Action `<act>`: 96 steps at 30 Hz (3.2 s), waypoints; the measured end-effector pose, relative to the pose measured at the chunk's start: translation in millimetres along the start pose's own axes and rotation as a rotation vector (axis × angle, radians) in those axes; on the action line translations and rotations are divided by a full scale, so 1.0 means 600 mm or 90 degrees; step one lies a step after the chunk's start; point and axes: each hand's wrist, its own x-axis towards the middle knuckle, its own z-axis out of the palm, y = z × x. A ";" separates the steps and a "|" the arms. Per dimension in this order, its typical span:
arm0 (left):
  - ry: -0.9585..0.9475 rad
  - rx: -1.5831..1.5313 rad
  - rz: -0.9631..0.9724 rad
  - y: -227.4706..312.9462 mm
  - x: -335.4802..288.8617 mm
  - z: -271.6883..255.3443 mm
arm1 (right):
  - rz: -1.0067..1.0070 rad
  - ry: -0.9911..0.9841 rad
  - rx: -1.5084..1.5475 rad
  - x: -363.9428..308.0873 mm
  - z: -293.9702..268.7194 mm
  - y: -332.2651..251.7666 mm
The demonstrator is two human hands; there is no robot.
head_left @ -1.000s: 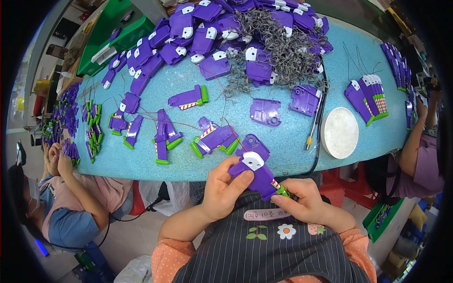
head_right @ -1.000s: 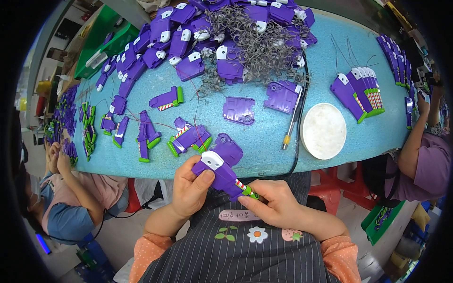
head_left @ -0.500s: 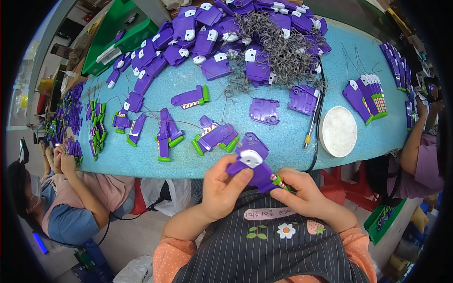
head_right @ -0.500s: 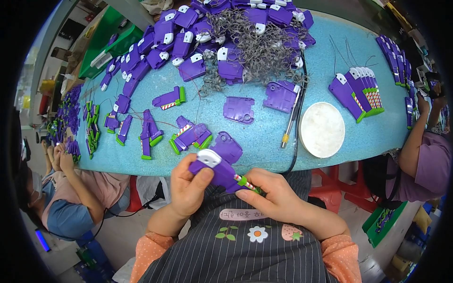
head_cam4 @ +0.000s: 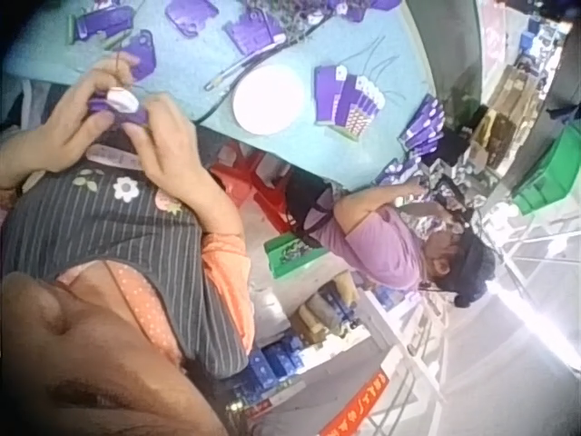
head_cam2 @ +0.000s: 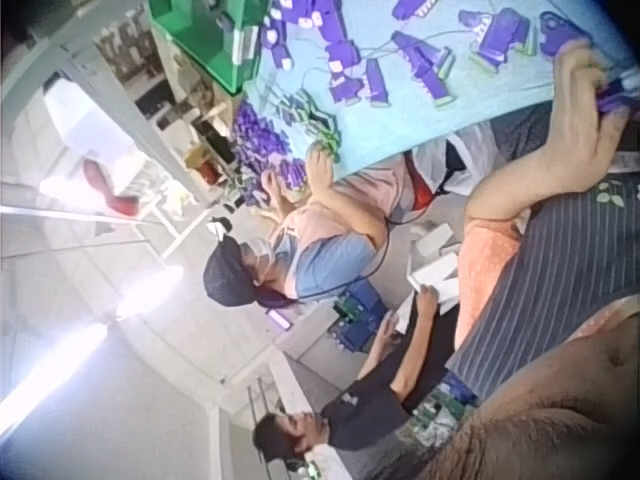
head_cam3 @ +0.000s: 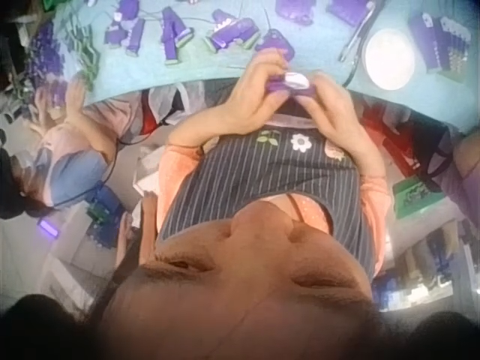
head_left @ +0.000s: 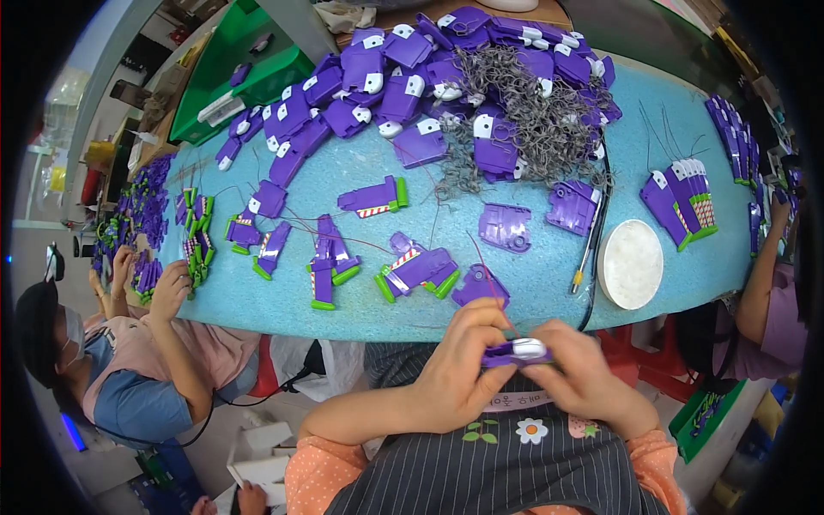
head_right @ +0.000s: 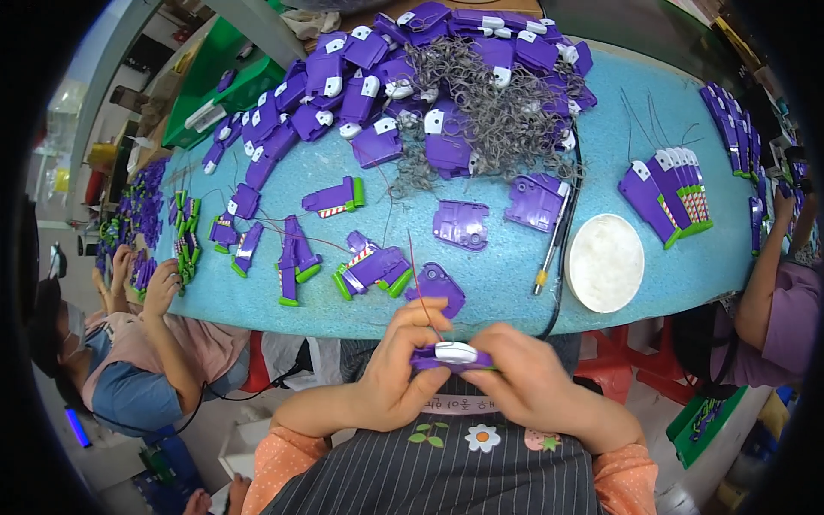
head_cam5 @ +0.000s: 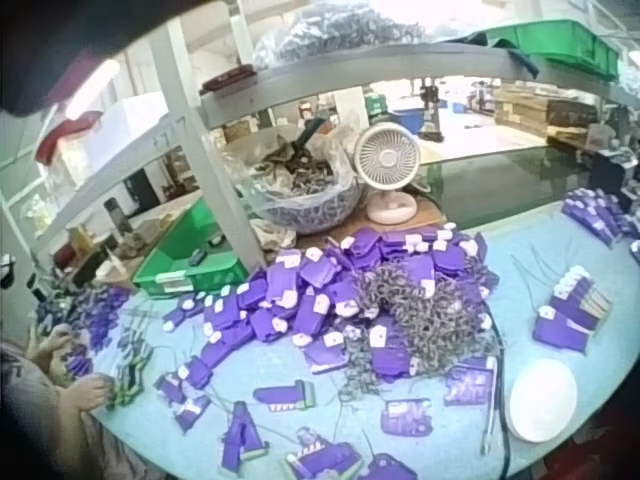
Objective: The person assembles toy components by picking up plastic casing pieces, inserting wire loops into them, and snapping the plastic parts together by hand.
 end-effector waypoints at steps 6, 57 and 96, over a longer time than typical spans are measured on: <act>0.172 0.389 -0.026 -0.023 0.124 -0.136 | -0.009 0.582 -0.035 -0.009 -0.198 0.037; 0.265 -0.264 -0.211 -0.040 -0.052 -0.012 | -0.045 0.155 -0.231 0.033 0.031 0.006; 0.282 0.126 -0.141 -0.065 -0.003 -0.094 | -0.408 -0.017 -0.494 0.171 0.078 0.015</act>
